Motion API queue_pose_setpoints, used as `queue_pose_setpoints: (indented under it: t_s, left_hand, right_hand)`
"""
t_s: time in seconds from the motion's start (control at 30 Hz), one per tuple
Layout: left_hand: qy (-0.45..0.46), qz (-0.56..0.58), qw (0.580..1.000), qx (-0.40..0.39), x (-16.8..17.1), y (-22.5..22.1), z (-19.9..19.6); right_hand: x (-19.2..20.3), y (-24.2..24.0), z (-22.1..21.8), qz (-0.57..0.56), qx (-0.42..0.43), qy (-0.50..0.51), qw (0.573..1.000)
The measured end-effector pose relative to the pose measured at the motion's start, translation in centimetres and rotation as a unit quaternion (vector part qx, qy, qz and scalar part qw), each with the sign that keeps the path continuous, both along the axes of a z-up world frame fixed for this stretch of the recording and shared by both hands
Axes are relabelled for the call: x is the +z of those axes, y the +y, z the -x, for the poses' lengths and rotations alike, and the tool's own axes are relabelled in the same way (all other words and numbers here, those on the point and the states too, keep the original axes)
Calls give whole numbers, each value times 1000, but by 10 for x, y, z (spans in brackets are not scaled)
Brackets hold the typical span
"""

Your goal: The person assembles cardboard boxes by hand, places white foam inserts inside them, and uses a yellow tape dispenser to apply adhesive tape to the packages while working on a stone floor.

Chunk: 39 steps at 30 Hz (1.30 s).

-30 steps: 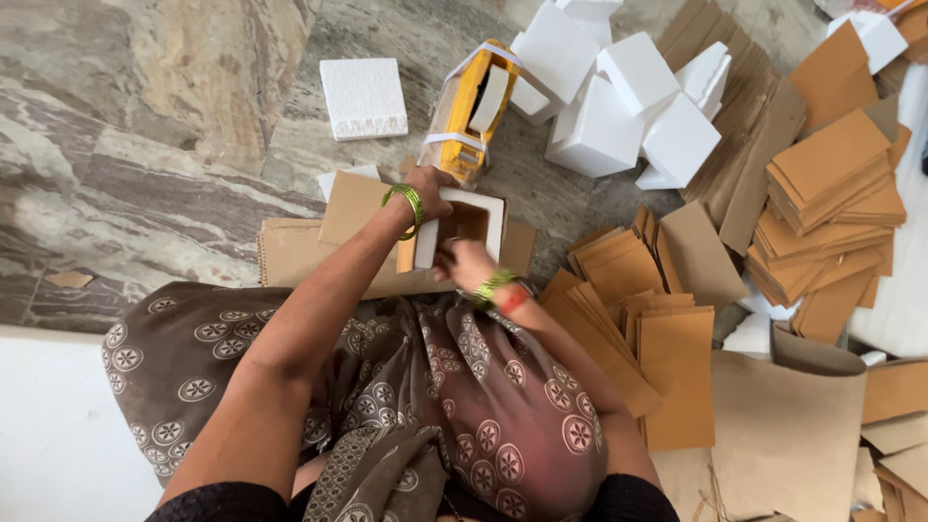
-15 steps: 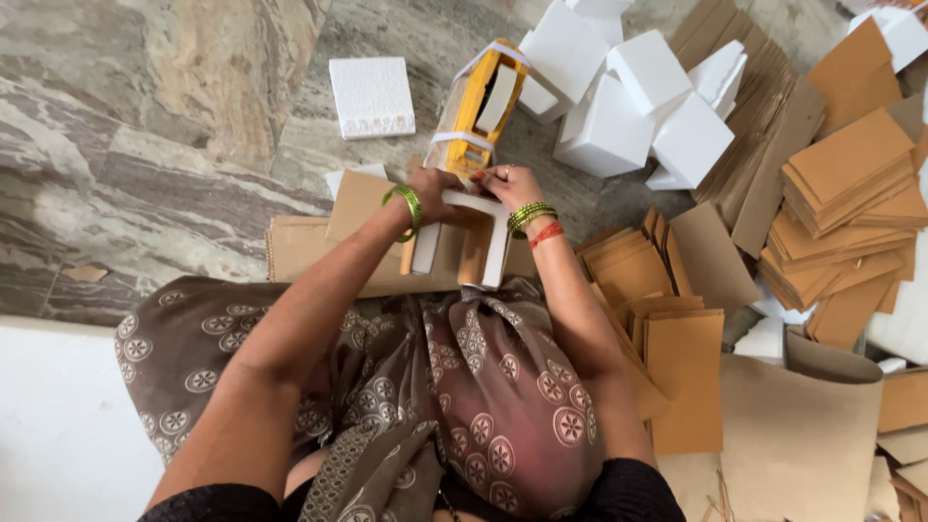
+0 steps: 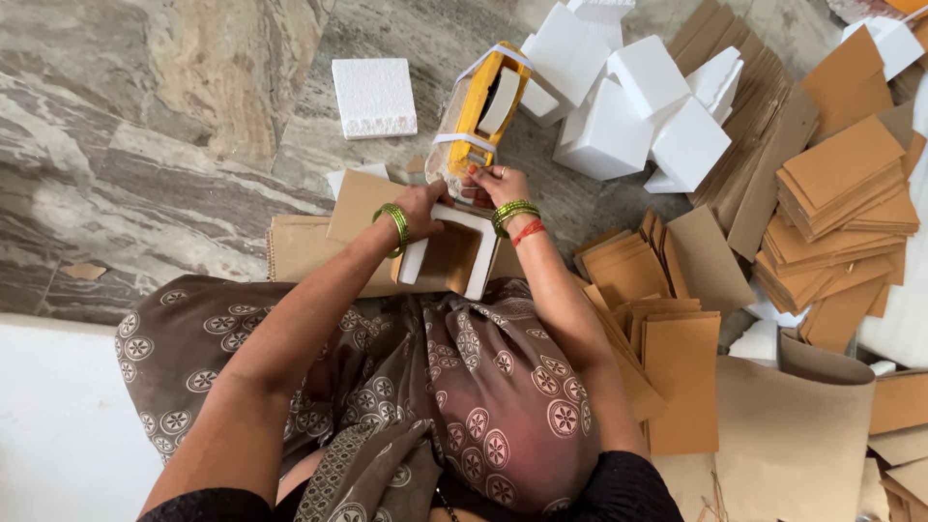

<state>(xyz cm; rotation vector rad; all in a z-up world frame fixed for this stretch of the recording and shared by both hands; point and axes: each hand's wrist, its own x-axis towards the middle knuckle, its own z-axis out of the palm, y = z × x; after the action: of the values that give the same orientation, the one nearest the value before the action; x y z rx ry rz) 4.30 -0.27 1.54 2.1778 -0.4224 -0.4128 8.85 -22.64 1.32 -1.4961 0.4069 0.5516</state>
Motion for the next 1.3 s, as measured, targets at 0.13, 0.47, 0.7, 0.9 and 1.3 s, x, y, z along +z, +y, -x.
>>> queue_pose_setpoints:
  t_s: [0.13, 0.47, 0.7, 0.9, 1.3]
  left_hand:
    - [3, 0, 1000, 10, -4, -3, 0]
    - [-54, 58, 996, 46, -25, -4, 25]
    - [-135, 106, 981, 94, 1, -6, 54]
    - [-213, 108, 968, 81, 1, -7, 86]
    - [-119, 71, 986, 93, 8, -10, 89]
  right_hand:
    - [-10, 8, -3, 56, -34, -33, 997]
    - [-95, -6, -18, 148, 193, -45, 969]
    - [-85, -7, -20, 224, 341, 19, 913]
    - [-79, -6, 6, 275, 427, 51, 860]
    - [-6, -13, 34, 473, 329, -220, 787]
